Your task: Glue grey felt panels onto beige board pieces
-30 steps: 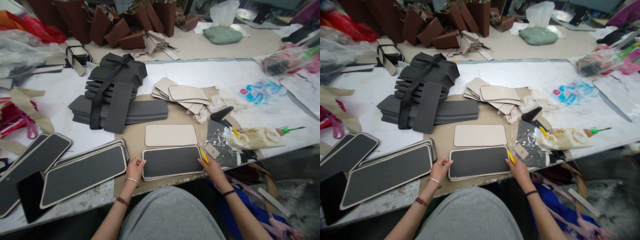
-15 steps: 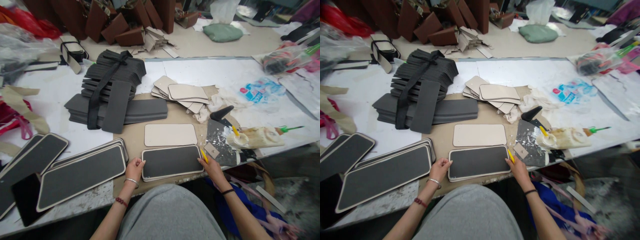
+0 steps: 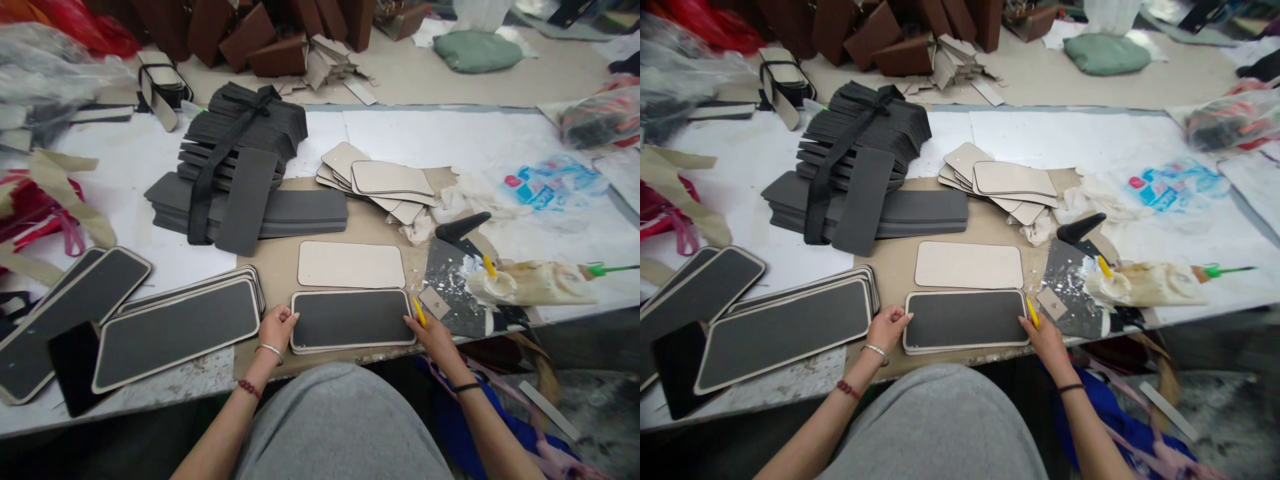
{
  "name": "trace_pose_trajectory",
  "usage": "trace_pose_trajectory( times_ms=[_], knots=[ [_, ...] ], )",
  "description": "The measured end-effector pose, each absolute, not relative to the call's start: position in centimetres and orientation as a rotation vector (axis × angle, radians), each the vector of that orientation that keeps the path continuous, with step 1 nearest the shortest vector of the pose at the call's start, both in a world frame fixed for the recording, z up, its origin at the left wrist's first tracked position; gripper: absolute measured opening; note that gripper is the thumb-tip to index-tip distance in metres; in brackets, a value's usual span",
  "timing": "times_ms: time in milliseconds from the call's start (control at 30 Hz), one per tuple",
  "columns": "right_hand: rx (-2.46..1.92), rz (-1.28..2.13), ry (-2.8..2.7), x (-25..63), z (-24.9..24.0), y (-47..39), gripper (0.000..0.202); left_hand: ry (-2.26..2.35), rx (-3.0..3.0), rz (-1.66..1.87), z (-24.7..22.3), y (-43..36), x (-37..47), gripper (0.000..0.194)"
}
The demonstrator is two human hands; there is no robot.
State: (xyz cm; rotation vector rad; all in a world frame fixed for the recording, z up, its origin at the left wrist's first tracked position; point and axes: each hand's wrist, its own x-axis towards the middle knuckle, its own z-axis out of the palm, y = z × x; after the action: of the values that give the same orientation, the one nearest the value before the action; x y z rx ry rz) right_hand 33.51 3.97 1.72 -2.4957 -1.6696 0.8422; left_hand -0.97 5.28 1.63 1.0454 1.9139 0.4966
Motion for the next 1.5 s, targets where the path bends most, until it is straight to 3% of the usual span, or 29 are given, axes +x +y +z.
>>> trace_pose_trajectory(
  times_ms=[333, 467, 800, 1067, 1200, 1367, 1500],
  knots=[
    [-2.786, 0.594, -1.919, 33.7, 4.6, 5.4, 0.040, 2.023, 1.395, 0.424, 2.4, 6.7, -1.6, 0.013],
    [-2.811, 0.492, -1.949, 33.3, 5.7, 9.9, 0.041, 2.026, 1.481, 0.470, 1.7, 10.3, -0.6, 0.025],
    [-2.759, 0.536, -2.099, 32.2, 2.8, 18.3, 0.033, 2.003, 1.449, 0.278, 0.6, 13.7, 1.6, 0.013],
    [-2.474, 0.143, -2.054, 30.8, 7.7, 19.3, 0.047, 1.947, 1.892, 0.486, 0.1, 12.3, 0.7, 0.013],
    [-2.000, 0.533, -1.871, 25.2, 9.0, 19.3, 0.051, 1.745, 2.147, 0.504, -0.6, 12.8, -0.1, 0.018],
    [-1.634, 1.202, -1.459, 17.3, 6.2, 18.8, 0.041, 1.674, 2.188, 0.456, -1.7, 12.5, -0.6, 0.024],
    [-1.606, 1.255, -1.526, 15.0, 3.7, 18.3, 0.028, 1.678, 2.170, 0.492, -2.0, 11.9, -0.6, 0.031]
  ],
)
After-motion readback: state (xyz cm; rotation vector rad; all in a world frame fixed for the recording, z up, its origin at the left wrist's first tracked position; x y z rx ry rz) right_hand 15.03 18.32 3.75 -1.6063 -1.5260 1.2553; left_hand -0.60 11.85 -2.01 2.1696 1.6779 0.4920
